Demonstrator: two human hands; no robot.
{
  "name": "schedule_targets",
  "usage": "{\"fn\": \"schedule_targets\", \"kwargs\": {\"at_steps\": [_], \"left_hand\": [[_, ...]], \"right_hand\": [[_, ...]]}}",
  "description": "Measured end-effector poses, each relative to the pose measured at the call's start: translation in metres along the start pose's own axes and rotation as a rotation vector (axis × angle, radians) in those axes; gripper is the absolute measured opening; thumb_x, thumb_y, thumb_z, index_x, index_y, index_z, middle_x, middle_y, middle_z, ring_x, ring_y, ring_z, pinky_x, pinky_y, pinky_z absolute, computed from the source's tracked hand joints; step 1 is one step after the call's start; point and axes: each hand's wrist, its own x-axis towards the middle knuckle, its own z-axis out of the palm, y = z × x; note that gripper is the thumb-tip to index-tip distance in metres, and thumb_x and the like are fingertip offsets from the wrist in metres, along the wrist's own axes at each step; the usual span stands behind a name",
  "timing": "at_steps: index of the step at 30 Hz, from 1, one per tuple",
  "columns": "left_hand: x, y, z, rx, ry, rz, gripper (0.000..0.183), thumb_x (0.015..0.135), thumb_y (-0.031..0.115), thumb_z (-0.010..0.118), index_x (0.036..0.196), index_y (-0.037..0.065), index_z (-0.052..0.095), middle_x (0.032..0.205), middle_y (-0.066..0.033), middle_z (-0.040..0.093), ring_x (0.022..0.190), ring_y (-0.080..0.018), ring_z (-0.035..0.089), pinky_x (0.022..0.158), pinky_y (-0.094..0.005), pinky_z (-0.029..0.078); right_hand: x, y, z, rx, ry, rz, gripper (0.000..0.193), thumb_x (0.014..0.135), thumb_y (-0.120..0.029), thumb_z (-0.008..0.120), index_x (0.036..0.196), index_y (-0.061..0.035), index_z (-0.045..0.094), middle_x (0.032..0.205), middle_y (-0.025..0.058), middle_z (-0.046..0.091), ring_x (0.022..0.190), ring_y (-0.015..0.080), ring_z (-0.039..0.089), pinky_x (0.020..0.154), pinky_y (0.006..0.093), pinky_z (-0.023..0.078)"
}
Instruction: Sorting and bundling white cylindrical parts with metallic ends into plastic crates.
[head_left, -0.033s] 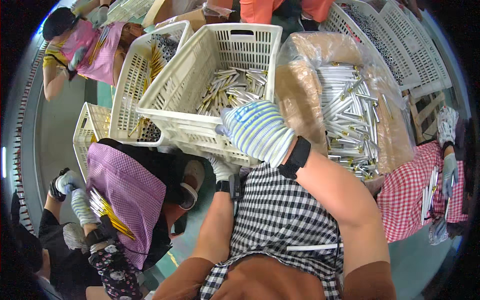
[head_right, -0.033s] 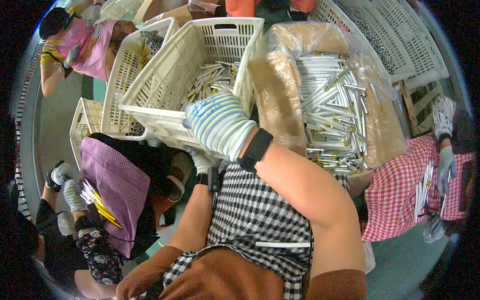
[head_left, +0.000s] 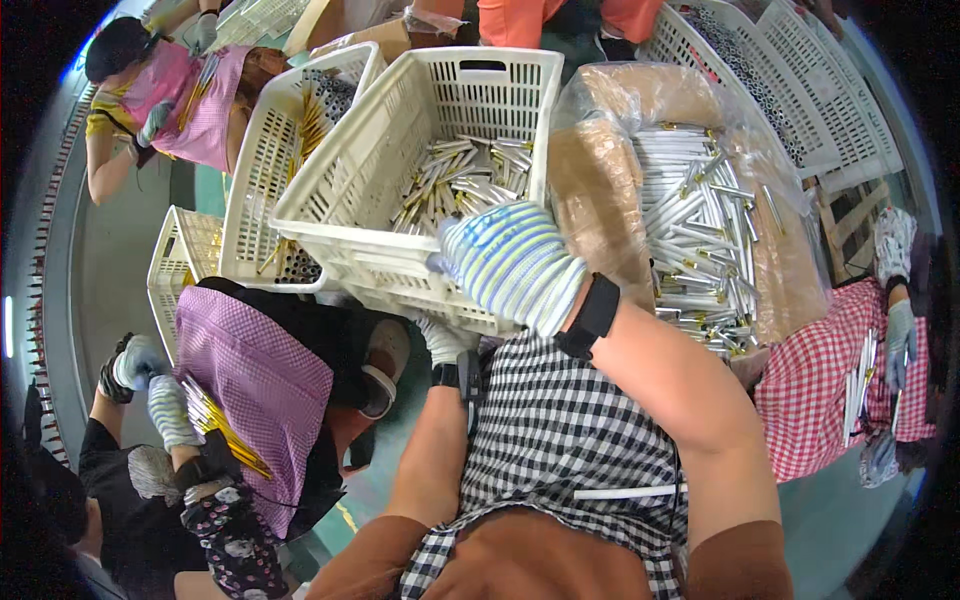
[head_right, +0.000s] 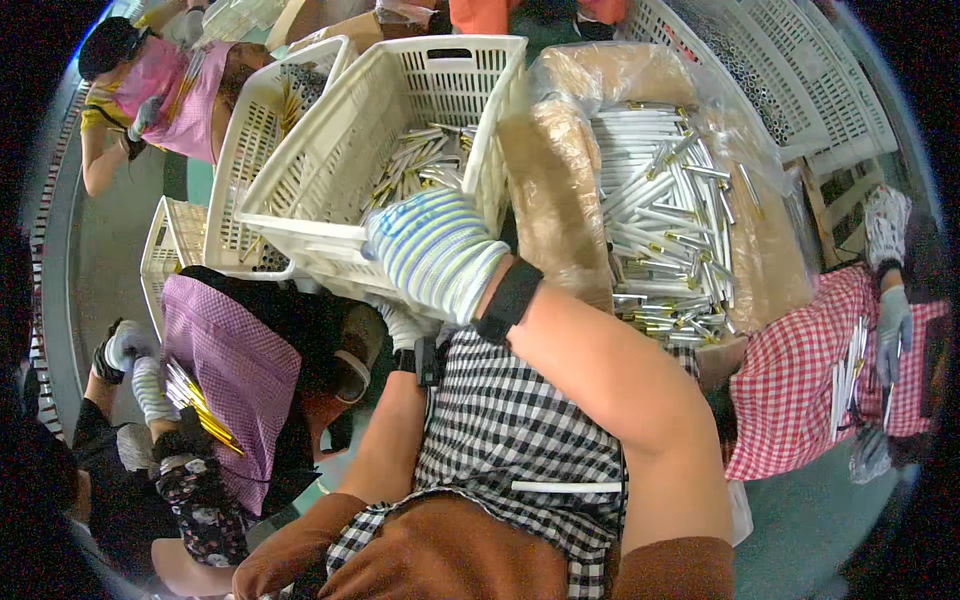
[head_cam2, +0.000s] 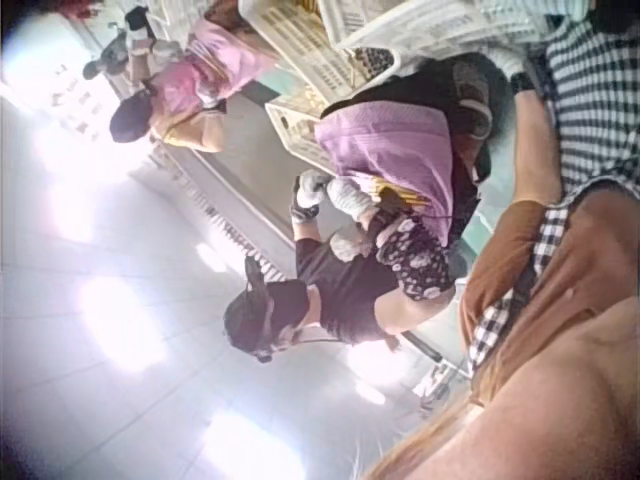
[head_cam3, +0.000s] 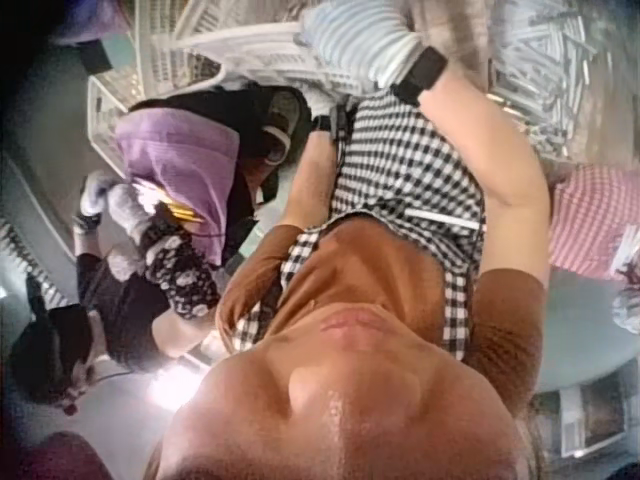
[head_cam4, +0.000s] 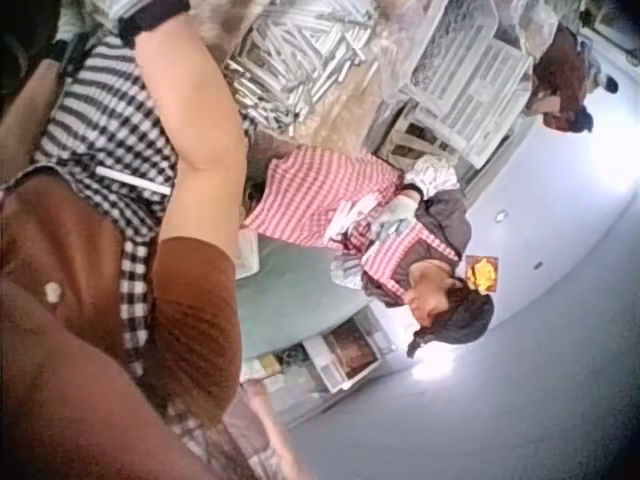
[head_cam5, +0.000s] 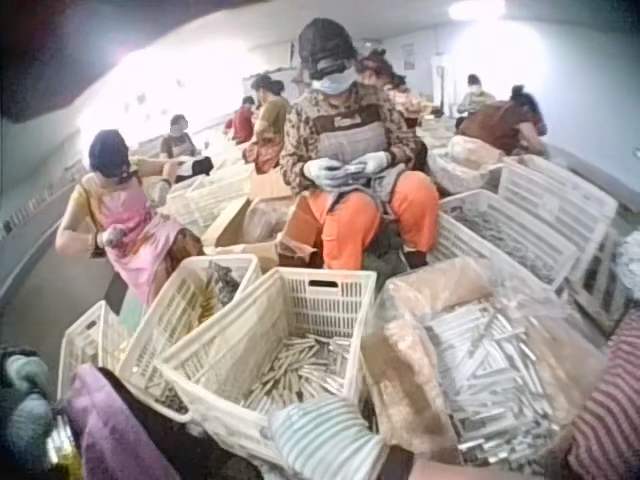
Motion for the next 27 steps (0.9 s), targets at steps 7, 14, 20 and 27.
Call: {"fn": "schedule_targets", "kwargs": {"at_steps": [7,14,20,27], "left_hand": [[-0.034,0.035,0.048,-0.222,-0.246,-0.09,0.098,0.07,0.085,0.043,0.137,0.014,0.039,0.136,-0.0069,0.045,0.121,-0.026,0.045,0.105,-0.0461,0.036],[-0.052,0.075,0.081,-0.264,-0.468,-0.117,0.098,0.071,0.081,0.046,0.139,0.012,0.037,0.136,-0.0092,0.045,0.121,-0.0269,0.045,0.104,-0.0463,0.036],[-0.073,0.133,0.107,-0.261,-0.637,-0.151,0.098,0.072,0.079,0.049,0.14,0.01,0.034,0.136,-0.0111,0.045,0.121,-0.0277,0.045,0.104,-0.0465,0.037],[-0.08,0.241,0.13,-0.256,-0.802,-0.214,0.099,0.074,0.076,0.053,0.142,0.007,0.032,0.135,-0.0133,0.045,0.121,-0.0286,0.045,0.104,-0.0468,0.037]], "right_hand": [[-0.015,-0.05,-0.033,-0.199,0.081,-0.098,0.023,0.084,-0.023,0.052,0.071,-0.0057,0.06,0.054,0.0112,0.057,0.05,0.0283,0.059,0.046,0.0429,0.045],[-0.039,-0.087,-0.09,-0.128,0.412,-0.257,0.015,0.075,-0.018,0.052,0.067,-0.0075,0.059,0.053,0.0091,0.056,0.046,0.0209,0.056,0.042,0.0399,0.039],[-0.084,-0.127,-0.113,-0.298,0.623,-0.045,0.016,0.078,-0.022,0.053,0.076,-0.0059,0.053,0.056,0.0038,0.046,0.048,0.022,0.05,0.041,0.0397,0.034],[-0.131,-0.145,-0.127,0.045,0.843,0.006,0.017,0.077,-0.022,0.061,0.084,-0.0066,0.057,0.057,0.0058,0.051,0.049,0.0239,0.054,0.043,0.0387,0.04]]}}
